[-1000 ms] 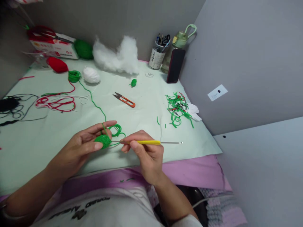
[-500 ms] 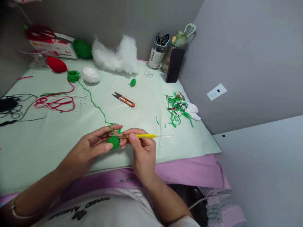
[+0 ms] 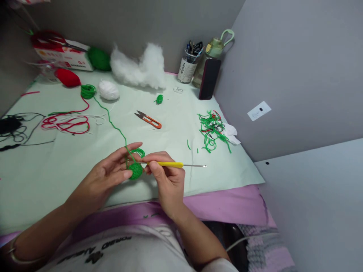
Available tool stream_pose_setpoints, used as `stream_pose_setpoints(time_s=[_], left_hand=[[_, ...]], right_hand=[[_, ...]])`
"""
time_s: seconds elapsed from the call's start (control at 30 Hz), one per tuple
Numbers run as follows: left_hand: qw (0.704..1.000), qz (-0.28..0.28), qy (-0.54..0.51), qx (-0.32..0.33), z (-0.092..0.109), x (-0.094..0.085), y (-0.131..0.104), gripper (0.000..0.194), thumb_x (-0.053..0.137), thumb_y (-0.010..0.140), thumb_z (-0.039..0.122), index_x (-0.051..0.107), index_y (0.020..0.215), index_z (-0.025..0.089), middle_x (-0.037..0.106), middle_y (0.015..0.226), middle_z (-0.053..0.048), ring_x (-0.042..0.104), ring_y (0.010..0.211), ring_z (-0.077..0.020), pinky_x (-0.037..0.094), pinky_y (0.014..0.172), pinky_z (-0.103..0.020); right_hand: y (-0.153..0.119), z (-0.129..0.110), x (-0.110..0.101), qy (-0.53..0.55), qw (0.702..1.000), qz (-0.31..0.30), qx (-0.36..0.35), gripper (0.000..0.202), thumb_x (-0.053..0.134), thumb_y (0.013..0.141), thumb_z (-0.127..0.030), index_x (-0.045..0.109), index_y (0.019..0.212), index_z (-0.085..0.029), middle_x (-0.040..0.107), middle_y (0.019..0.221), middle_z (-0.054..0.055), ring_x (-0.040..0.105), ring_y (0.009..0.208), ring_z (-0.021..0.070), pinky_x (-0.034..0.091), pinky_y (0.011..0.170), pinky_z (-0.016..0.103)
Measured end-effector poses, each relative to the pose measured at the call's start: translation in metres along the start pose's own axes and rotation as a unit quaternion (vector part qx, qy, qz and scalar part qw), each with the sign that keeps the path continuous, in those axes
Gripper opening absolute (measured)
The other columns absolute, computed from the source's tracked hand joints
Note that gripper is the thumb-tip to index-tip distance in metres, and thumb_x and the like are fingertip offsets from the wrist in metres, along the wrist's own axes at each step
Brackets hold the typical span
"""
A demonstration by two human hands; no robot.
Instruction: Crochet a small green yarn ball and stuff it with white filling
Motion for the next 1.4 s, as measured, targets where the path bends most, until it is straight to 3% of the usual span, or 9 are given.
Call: stream_pose_setpoints(time_s=[0.07, 0.13, 0.2, 0.33, 0.43, 0.6, 0.97, 1.23, 1.4], left_hand=[[1.000, 0.015, -0.007, 0.007, 0.000, 0.000, 0.000, 0.059, 0.083, 0.085, 0.027, 0.065, 0.141, 0.035, 0.070, 0.110, 0.000, 0.064, 0.108, -0.0172, 0.049, 0.099, -0.028], [0.999, 0.026, -0.044, -0.008, -0.004, 0.002, 0.000, 0.060, 0.083, 0.084, 0.026, 0.066, 0.140, 0.034, 0.070, 0.107, 0.000, 0.064, 0.106, -0.0157, 0.050, 0.096, -0.025], [0.993, 0.023, -0.107, -0.043, -0.010, 0.005, 0.000, 0.052, 0.081, 0.086, 0.028, 0.070, 0.136, 0.030, 0.071, 0.102, -0.001, 0.064, 0.099, -0.0151, 0.051, 0.091, -0.025], [0.983, 0.008, -0.171, -0.065, -0.008, 0.006, 0.004, 0.039, 0.075, 0.087, 0.029, 0.078, 0.125, 0.020, 0.071, 0.096, -0.004, 0.062, 0.088, -0.0148, 0.051, 0.087, -0.027], [0.986, -0.006, -0.160, -0.049, -0.001, 0.006, 0.006, 0.036, 0.074, 0.088, 0.028, 0.079, 0.123, 0.021, 0.073, 0.101, -0.004, 0.063, 0.095, -0.0166, 0.049, 0.094, -0.028], [0.991, -0.006, -0.127, -0.033, 0.001, 0.007, 0.006, 0.037, 0.075, 0.090, 0.026, 0.077, 0.127, 0.027, 0.076, 0.105, -0.003, 0.064, 0.108, -0.0188, 0.043, 0.104, -0.031], [0.995, 0.002, -0.094, -0.015, 0.003, 0.001, 0.005, 0.043, 0.080, 0.085, 0.027, 0.076, 0.128, 0.030, 0.071, 0.109, -0.002, 0.061, 0.109, -0.0202, 0.044, 0.101, -0.032], [0.995, 0.015, -0.094, -0.018, 0.004, -0.003, 0.004, 0.040, 0.080, 0.085, 0.026, 0.077, 0.125, 0.026, 0.070, 0.107, -0.003, 0.059, 0.103, -0.0200, 0.044, 0.095, -0.031], [0.995, 0.015, -0.099, -0.030, 0.001, -0.002, 0.003, 0.052, 0.079, 0.086, 0.027, 0.070, 0.137, 0.027, 0.071, 0.105, -0.004, 0.061, 0.098, -0.0197, 0.044, 0.093, -0.032]], right_hand=[[-0.004, -0.015, 0.004, -0.125, 0.989, -0.015, -0.077, 0.024, 0.062, 0.099, -0.018, 0.079, 0.110, -0.031, 0.074, 0.099, 0.004, 0.068, 0.087, 0.0175, 0.057, 0.073, 0.034], [-0.012, -0.031, 0.013, -0.245, 0.952, -0.034, -0.178, 0.034, 0.065, 0.096, -0.014, 0.076, 0.120, -0.034, 0.075, 0.108, 0.006, 0.070, 0.099, 0.0214, 0.058, 0.080, 0.038], [-0.016, -0.039, 0.016, -0.274, 0.934, -0.041, -0.227, 0.038, 0.065, 0.095, -0.014, 0.074, 0.126, -0.036, 0.075, 0.112, 0.006, 0.070, 0.100, 0.0226, 0.059, 0.081, 0.039], [0.001, -0.026, -0.010, -0.078, 0.990, 0.029, -0.112, 0.022, 0.061, 0.100, -0.020, 0.080, 0.107, -0.030, 0.073, 0.088, 0.003, 0.066, 0.077, 0.0176, 0.055, 0.067, 0.034], [0.009, -0.015, -0.006, 0.037, 0.998, 0.021, -0.043, 0.017, 0.064, 0.100, -0.026, 0.081, 0.098, -0.028, 0.072, 0.083, 0.003, 0.063, 0.072, 0.0158, 0.053, 0.063, 0.032], [0.010, -0.012, 0.005, 0.022, 0.999, 0.009, -0.042, 0.016, 0.066, 0.099, -0.025, 0.082, 0.101, -0.029, 0.078, 0.093, 0.003, 0.069, 0.090, 0.0183, 0.055, 0.076, 0.034], [0.009, 0.007, -0.001, 0.065, 0.997, 0.014, 0.039, 0.016, 0.066, 0.099, -0.033, 0.080, 0.097, -0.026, 0.075, 0.089, 0.002, 0.066, 0.075, 0.0141, 0.055, 0.068, 0.030], [0.010, 0.010, -0.007, 0.073, 0.995, 0.030, 0.054, 0.017, 0.067, 0.098, -0.036, 0.078, 0.094, -0.024, 0.074, 0.086, 0.003, 0.067, 0.072, 0.0143, 0.058, 0.064, 0.029], [0.009, 0.009, -0.004, 0.070, 0.997, 0.012, 0.043, 0.016, 0.064, 0.100, -0.033, 0.078, 0.097, -0.026, 0.075, 0.088, 0.002, 0.067, 0.073, 0.0134, 0.057, 0.067, 0.028]])
Point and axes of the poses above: each hand's wrist, its own y-axis towards the middle knuckle, its own x-axis out of the palm, z = x × y, the point moved 10 cm from there along y, towards the middle knuckle
